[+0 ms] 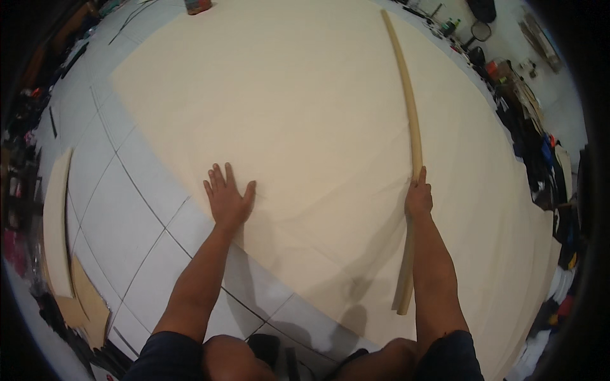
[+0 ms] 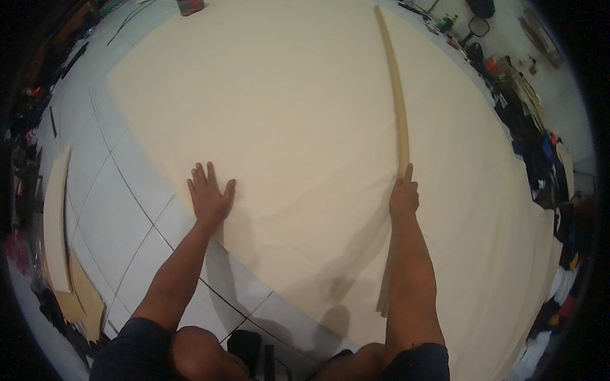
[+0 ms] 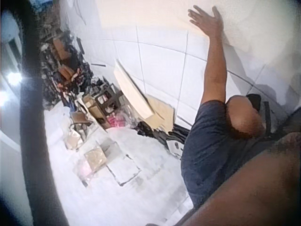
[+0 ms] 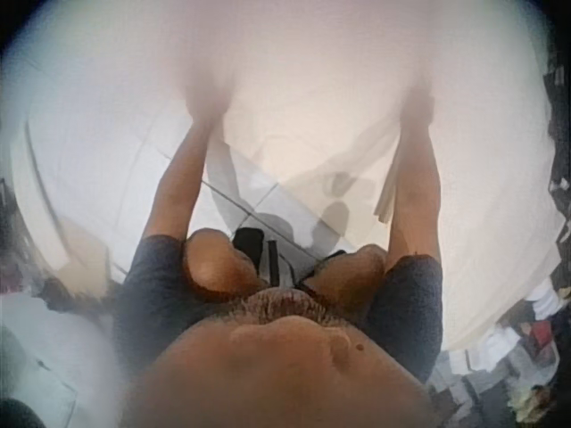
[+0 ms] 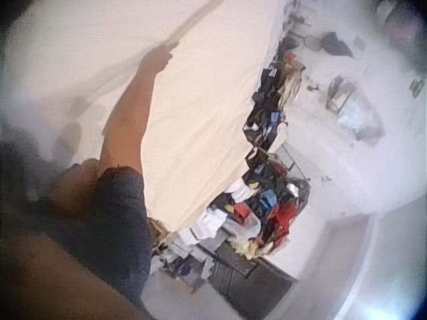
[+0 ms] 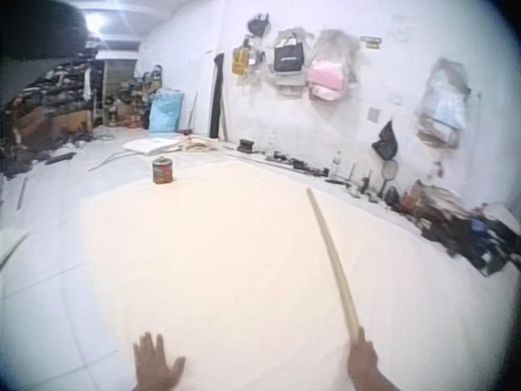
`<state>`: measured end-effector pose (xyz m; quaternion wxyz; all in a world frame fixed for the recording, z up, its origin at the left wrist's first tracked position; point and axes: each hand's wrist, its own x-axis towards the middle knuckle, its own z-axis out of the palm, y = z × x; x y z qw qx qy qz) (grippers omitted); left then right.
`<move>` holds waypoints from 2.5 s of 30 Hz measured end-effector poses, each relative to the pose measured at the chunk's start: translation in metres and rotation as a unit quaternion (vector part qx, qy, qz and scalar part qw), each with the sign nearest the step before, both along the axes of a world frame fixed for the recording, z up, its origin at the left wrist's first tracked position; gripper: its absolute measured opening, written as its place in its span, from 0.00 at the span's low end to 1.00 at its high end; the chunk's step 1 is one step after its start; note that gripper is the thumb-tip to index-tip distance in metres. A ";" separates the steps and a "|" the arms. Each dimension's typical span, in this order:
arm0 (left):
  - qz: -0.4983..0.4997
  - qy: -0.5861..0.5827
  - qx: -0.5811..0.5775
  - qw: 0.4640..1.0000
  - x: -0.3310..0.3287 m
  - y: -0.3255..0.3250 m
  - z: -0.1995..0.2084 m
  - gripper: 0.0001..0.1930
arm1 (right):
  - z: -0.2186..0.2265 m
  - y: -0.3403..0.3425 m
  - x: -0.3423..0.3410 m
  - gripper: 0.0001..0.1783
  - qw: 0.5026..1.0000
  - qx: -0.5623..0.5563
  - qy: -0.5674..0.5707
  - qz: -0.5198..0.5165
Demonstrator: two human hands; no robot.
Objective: The person measures a large piece of light-colored fabric using a long wooden stick, then cuts the fabric with scissors. The person repeats the measuring and cutting process on another section of the fabric.
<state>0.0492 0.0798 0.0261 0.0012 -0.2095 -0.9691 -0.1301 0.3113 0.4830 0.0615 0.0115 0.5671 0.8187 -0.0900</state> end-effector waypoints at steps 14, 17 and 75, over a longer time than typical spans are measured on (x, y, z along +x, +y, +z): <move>-0.039 0.034 -0.016 0.999 0.000 -0.005 -0.013 0.41 | 0.008 -0.096 0.101 0.33 0.996 -0.060 0.049 0.050; -0.181 0.036 -0.001 0.983 0.015 -0.015 -0.018 0.41 | 0.009 -0.100 0.126 0.32 0.995 -0.010 0.032 0.094; -0.335 -0.134 -0.120 0.925 0.138 -0.071 0.023 0.62 | -0.004 -0.124 0.335 0.30 0.976 -0.066 0.190 -0.082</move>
